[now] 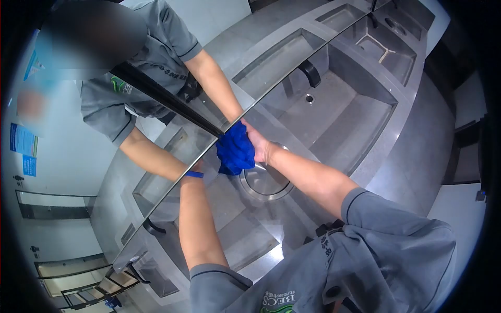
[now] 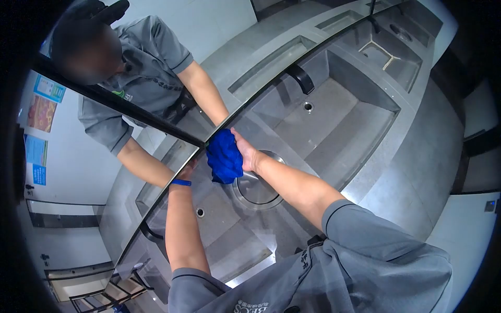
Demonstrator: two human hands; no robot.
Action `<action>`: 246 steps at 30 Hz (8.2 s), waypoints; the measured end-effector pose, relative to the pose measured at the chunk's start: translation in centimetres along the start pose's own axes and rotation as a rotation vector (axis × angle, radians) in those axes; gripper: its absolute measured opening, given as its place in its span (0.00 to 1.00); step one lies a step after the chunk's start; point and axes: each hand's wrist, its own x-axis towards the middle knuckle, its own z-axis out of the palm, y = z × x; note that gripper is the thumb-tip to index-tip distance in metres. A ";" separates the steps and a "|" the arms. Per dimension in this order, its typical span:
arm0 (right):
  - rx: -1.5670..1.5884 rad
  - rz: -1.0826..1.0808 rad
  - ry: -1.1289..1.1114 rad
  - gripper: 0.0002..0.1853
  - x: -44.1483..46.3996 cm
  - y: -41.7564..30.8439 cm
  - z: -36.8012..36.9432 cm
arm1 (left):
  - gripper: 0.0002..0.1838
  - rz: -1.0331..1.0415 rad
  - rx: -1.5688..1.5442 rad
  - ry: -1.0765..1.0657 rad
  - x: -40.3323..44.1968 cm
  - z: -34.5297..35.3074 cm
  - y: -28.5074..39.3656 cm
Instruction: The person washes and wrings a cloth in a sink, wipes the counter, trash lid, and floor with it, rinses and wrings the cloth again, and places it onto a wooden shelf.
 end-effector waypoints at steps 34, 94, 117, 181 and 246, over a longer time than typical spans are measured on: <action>0.211 -0.414 -0.057 0.34 -12.8 -6.3 -5.9 | 0.06 -0.096 -0.854 -0.005 -6.6 1.6 13.5; -1.576 -0.439 0.798 0.28 -24.5 -9.1 6.2 | 0.31 -0.929 -2.243 -0.309 -16.1 13.1 35.4; -1.549 -0.766 0.475 0.12 -6.8 11.3 1.8 | 0.28 -1.228 -1.753 -0.372 -20.4 -1.6 8.8; -0.909 -0.761 0.562 0.15 -13.4 11.9 -0.4 | 0.17 -1.147 -1.459 -0.088 -28.0 0.2 4.2; 0.113 -0.533 0.666 0.08 -14.9 -4.0 -15.2 | 0.10 0.240 -0.069 -0.146 -16.8 19.1 19.6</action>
